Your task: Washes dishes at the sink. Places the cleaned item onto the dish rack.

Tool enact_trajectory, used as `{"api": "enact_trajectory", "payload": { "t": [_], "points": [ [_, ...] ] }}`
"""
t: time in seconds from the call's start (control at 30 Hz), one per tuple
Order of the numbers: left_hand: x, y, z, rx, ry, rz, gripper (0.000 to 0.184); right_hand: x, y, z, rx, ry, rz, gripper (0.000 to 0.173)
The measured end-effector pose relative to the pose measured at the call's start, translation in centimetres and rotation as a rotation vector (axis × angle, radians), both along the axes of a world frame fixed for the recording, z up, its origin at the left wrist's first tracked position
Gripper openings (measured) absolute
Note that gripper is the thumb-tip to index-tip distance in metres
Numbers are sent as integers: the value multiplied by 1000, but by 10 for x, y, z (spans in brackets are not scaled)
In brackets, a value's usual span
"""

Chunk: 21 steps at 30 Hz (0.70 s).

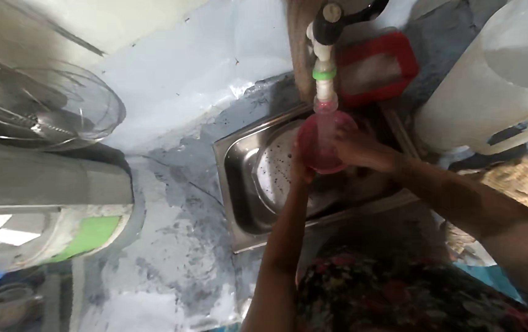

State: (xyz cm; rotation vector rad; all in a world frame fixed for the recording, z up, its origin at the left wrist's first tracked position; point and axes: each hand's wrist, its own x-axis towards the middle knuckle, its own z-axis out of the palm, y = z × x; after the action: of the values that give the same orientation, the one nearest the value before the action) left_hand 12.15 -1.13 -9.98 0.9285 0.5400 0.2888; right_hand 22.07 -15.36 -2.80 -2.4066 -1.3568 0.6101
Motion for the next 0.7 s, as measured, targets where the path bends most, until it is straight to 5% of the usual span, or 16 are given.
{"api": "enact_trajectory", "payload": {
  "t": [0.1,0.17,0.37,0.5,0.63,0.7],
  "points": [
    [10,-19,10,28,10,1,52,9,34,-2,61,13,-189,67],
    [17,-14,7,59,-41,-22,54,2,49,-10,98,31,-83,70],
    [14,4,23,370,-106,28,55,2,38,-15,252,149,412,29],
    [22,-2,32,387,-147,165,56,19,44,-20,404,-84,187,39],
    [26,2,48,480,-169,241,53,10,51,-15,399,-3,72,70],
    [20,6,48,519,-174,286,52,11,51,-15,306,-50,22,62]
  ]
}}
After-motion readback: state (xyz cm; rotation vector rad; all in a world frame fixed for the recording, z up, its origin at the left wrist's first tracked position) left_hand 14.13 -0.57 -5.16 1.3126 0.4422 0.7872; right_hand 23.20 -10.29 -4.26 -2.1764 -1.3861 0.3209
